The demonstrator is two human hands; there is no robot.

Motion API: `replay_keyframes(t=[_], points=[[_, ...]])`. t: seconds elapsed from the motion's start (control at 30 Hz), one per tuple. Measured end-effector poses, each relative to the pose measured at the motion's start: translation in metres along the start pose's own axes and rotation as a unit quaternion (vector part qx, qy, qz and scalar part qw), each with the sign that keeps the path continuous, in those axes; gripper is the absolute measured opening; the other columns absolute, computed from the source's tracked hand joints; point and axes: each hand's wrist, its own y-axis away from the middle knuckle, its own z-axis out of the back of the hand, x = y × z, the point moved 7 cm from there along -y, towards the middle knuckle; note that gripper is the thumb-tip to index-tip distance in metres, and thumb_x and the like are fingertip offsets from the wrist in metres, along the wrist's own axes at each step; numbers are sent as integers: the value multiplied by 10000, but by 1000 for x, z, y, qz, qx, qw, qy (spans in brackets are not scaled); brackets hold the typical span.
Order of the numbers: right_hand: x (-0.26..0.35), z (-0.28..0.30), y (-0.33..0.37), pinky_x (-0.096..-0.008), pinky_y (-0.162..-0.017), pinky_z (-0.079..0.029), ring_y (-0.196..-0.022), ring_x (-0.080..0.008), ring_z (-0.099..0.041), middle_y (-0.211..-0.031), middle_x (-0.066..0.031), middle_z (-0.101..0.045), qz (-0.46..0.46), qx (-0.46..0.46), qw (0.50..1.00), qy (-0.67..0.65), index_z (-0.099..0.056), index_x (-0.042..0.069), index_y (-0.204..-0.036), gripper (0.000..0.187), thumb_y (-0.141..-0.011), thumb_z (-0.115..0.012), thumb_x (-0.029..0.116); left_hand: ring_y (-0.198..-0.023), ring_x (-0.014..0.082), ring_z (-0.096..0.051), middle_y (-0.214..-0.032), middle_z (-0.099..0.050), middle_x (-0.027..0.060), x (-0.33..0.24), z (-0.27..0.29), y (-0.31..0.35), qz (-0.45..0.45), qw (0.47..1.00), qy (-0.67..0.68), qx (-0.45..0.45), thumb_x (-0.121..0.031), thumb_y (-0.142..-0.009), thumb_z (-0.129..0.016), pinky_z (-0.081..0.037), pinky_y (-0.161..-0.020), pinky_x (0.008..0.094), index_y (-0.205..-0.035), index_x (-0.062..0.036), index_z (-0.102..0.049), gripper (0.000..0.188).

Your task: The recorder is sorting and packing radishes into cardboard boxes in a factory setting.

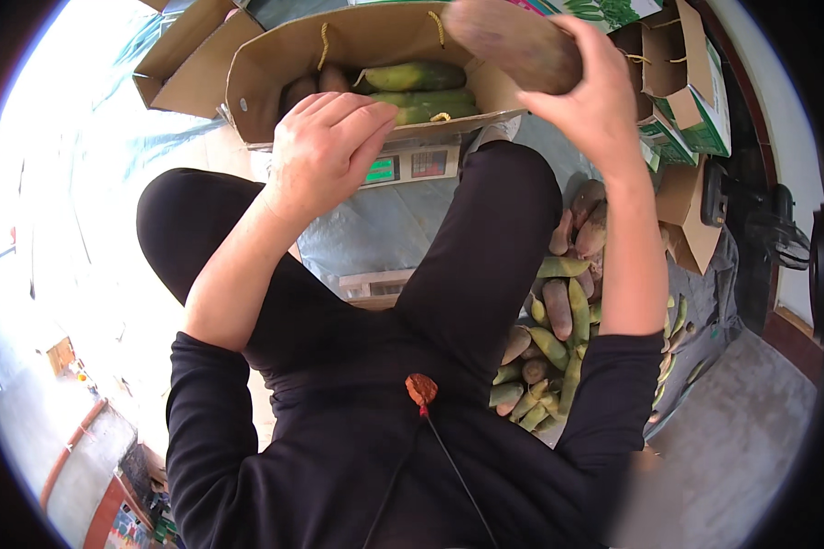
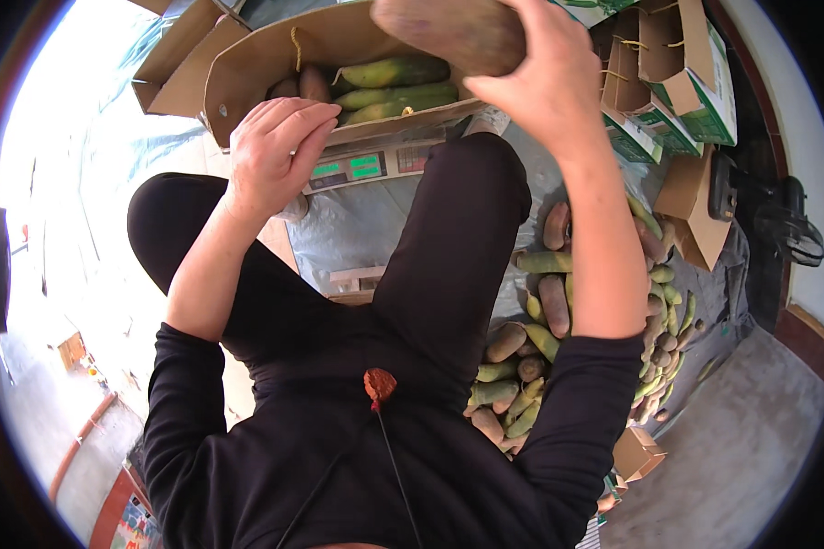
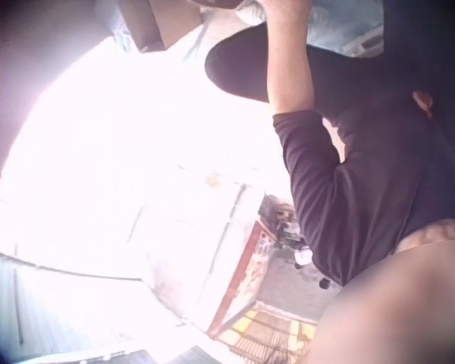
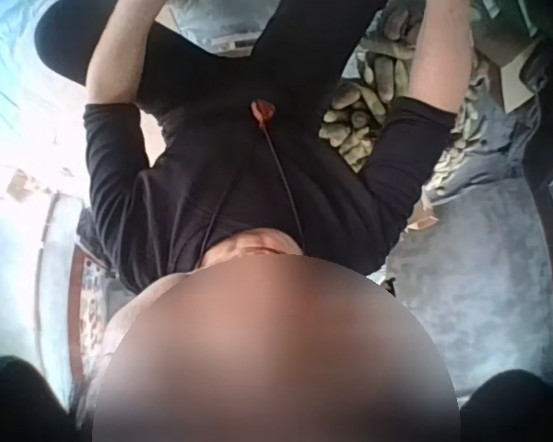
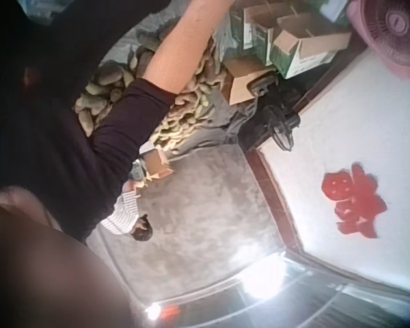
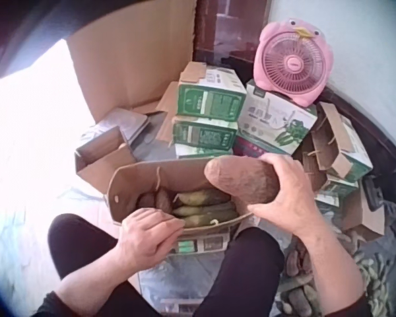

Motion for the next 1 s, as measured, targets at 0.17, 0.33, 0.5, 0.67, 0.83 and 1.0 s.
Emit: replay_keyframes(t=[0.17,0.33,0.5,0.67,0.83,1.0], points=[[33,-45,-15,-431,-900,-415,-1112,-305,-482,-1123,-96,-555,21,49,994,93,-517,120,-1164,678,-543,-781,183,-699,238,-616,-763,-628,47,5,-3,2,3,1000,-13,4,-83,-753,-659,-485,-645,343,-828,-70,-642,78],[-1,-56,1,-382,-912,-424,-1077,-277,-530,-1137,-101,-575,-8,32,997,65,-524,106,-1200,627,-629,-767,190,-723,242,-613,-765,-626,46,14,-7,6,39,999,-26,24,-107,-780,-637,-483,-665,349,-838,-73,-644,68],[-80,-20,70,-360,-943,-413,-1097,-240,-545,-1168,-132,-590,-164,-50,983,-65,-543,46,-1196,501,-747,-722,178,-751,247,-612,-776,-629,47,18,-5,8,93,994,-28,46,-129,-800,-619,-484,-689,354,-853,-77,-651,82],[-180,-54,236,-349,-848,-465,-969,-246,-597,-1059,-143,-612,-384,-41,911,-147,-565,22,-1134,433,-740,-700,139,-743,260,-608,-776,-627,53,19,-9,6,117,992,-1,42,-135,-803,-613,-491,-681,362,-860,-75,-662,96],[-191,-130,386,-401,-730,-475,-826,-351,-608,-835,-152,-622,-403,123,906,-35,-602,15,-914,227,-774,-629,193,-737,263,-607,-775,-628,56,18,-12,6,119,992,-4,51,-134,-803,-613,-492,-664,361,-859,-72,-664,98],[-159,-182,488,-453,-707,-470,-827,-415,-604,-841,-218,-638,-517,151,835,-114,-615,0,-898,298,-818,-568,284,-728,267,-603,-769,-625,61,19,-14,9,119,991,-16,56,-137,-805,-615,-492,-656,359,-861,-70,-666,102]])
